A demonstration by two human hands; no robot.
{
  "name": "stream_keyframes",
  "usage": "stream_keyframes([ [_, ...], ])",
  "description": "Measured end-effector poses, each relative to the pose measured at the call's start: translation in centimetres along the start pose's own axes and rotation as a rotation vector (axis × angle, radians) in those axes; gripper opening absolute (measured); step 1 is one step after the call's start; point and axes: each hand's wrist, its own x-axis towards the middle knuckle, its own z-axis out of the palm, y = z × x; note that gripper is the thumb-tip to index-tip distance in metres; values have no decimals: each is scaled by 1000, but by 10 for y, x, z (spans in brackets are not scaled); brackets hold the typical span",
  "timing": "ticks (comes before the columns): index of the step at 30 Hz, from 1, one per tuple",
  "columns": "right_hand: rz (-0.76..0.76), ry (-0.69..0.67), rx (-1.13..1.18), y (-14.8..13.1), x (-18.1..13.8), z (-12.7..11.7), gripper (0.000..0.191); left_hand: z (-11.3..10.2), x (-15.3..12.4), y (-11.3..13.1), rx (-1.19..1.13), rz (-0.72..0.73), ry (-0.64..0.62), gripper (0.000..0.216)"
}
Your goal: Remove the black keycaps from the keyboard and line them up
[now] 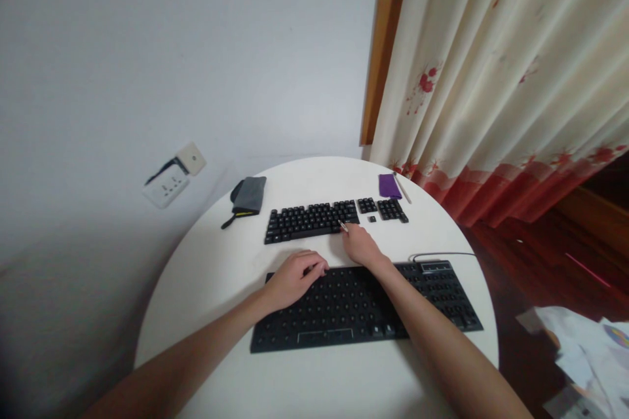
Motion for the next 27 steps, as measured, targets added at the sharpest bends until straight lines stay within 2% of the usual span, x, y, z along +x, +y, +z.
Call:
stream_keyframes([
  [3, -3, 31, 11, -2, -1, -2, 28, 0, 0, 0, 1, 2, 4, 32],
  [6, 12, 103, 23, -5, -12, -14, 32, 0, 1, 1, -10, 2, 8, 32],
  [8, 14, 189, 66, -7, -29, -28, 39, 1, 0, 0, -26, -3, 12, 32],
  [10, -39, 340, 196, -8, -52, -43, 42, 1, 0, 0, -42, -7, 12, 31],
  [12, -39, 389, 245, -5, -80, -54, 46, 1, 0, 0, -49, -6, 10, 30],
  [15, 4, 324, 344, 7, -122, -56, 45, 0, 1, -1, -49, 0, 8, 28],
  [18, 43, 229, 379, 25, -156, -43, 36, 0, 2, -2, -45, 2, 5, 28],
  [20, 84, 213, 405, 35, -173, -33, 35, 1, 2, -2, -34, 1, 6, 30],
  [23, 118, 212, 426, 41, -188, -22, 35, 1, 2, -2, -14, -4, 5, 32],
  [27, 135, 201, 464, 39, -191, -18, 33, 1, 2, -2, -16, 1, 13, 31],
])
